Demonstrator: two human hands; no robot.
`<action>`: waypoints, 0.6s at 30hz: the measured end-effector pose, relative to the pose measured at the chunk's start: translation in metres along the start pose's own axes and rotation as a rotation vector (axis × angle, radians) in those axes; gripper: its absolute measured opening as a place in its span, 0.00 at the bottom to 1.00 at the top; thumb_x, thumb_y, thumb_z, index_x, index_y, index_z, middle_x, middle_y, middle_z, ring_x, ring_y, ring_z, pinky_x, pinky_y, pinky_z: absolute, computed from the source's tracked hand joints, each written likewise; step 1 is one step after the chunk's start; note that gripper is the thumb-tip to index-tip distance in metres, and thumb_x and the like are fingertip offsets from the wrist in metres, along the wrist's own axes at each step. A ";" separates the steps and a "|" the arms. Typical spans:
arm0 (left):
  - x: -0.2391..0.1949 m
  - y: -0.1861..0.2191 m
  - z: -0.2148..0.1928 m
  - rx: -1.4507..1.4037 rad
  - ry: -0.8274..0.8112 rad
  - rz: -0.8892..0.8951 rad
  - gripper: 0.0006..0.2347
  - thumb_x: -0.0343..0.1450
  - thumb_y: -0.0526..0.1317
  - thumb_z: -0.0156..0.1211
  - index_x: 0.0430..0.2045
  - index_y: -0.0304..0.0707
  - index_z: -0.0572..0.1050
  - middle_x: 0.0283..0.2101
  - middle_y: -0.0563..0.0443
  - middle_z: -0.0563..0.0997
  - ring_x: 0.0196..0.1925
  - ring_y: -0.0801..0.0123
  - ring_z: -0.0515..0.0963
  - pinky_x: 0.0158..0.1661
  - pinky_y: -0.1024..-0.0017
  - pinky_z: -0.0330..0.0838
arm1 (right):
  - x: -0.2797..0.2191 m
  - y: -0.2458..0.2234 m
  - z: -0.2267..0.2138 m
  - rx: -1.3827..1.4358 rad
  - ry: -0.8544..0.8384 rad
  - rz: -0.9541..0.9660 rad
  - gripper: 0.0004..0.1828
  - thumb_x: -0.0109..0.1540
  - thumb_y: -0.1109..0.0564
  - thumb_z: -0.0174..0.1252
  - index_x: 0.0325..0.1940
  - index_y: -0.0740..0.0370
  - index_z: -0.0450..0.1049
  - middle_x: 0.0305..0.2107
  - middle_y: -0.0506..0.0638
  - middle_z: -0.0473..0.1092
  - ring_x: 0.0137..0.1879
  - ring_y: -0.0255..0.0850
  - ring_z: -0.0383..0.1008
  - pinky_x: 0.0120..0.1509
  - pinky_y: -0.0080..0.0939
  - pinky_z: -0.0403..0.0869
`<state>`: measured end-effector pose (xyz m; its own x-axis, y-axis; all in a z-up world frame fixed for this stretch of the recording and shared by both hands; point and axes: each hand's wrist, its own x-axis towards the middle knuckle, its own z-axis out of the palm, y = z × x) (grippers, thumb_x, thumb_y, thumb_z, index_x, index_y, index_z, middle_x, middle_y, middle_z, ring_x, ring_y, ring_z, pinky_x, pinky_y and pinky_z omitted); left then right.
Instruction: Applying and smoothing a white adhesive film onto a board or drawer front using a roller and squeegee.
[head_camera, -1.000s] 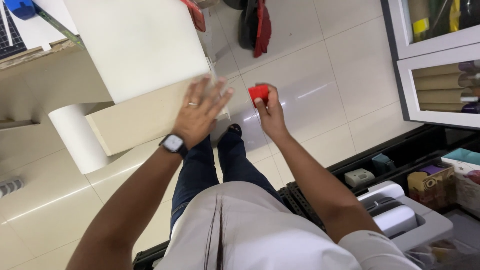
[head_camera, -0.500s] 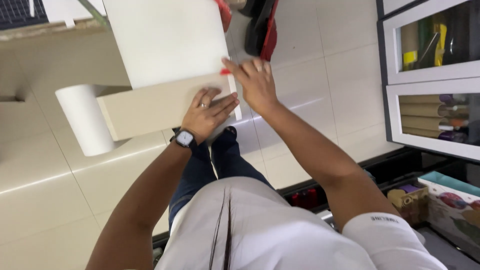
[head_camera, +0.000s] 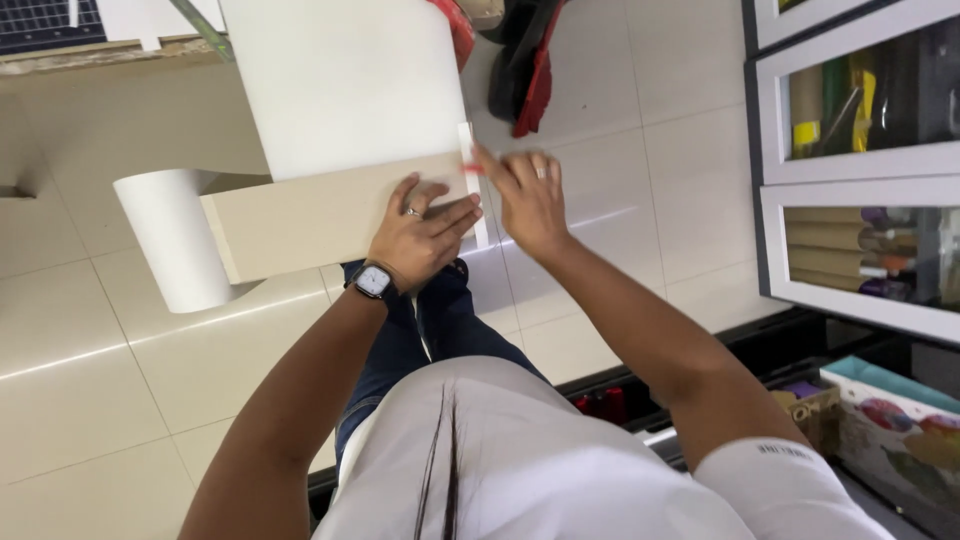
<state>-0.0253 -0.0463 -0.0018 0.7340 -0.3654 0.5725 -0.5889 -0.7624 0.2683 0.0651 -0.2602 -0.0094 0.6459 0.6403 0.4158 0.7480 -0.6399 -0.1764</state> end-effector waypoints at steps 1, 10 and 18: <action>-0.001 -0.001 0.002 0.010 0.007 -0.004 0.14 0.72 0.43 0.60 0.53 0.51 0.80 0.60 0.62 0.79 0.63 0.55 0.71 0.64 0.41 0.58 | -0.013 -0.002 -0.004 0.003 -0.018 -0.011 0.30 0.67 0.61 0.48 0.74 0.44 0.66 0.37 0.46 0.64 0.47 0.47 0.65 0.55 0.48 0.64; 0.002 0.004 -0.006 0.034 0.030 -0.285 0.29 0.58 0.48 0.78 0.51 0.41 0.73 0.59 0.44 0.70 0.67 0.42 0.66 0.67 0.34 0.55 | -0.047 -0.040 -0.021 -0.011 -0.082 0.025 0.29 0.67 0.61 0.46 0.73 0.45 0.67 0.38 0.47 0.65 0.48 0.46 0.65 0.55 0.48 0.63; 0.006 0.004 -0.003 0.003 -0.049 -0.351 0.33 0.54 0.48 0.79 0.53 0.41 0.70 0.63 0.43 0.67 0.70 0.44 0.63 0.71 0.37 0.51 | -0.042 -0.042 -0.020 0.007 -0.022 0.011 0.28 0.68 0.62 0.46 0.72 0.45 0.68 0.38 0.47 0.64 0.46 0.46 0.65 0.54 0.48 0.63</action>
<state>-0.0241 -0.0498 0.0044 0.9068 -0.1061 0.4079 -0.2970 -0.8475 0.4399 0.0037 -0.2685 -0.0019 0.6573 0.6423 0.3943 0.7417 -0.6441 -0.1873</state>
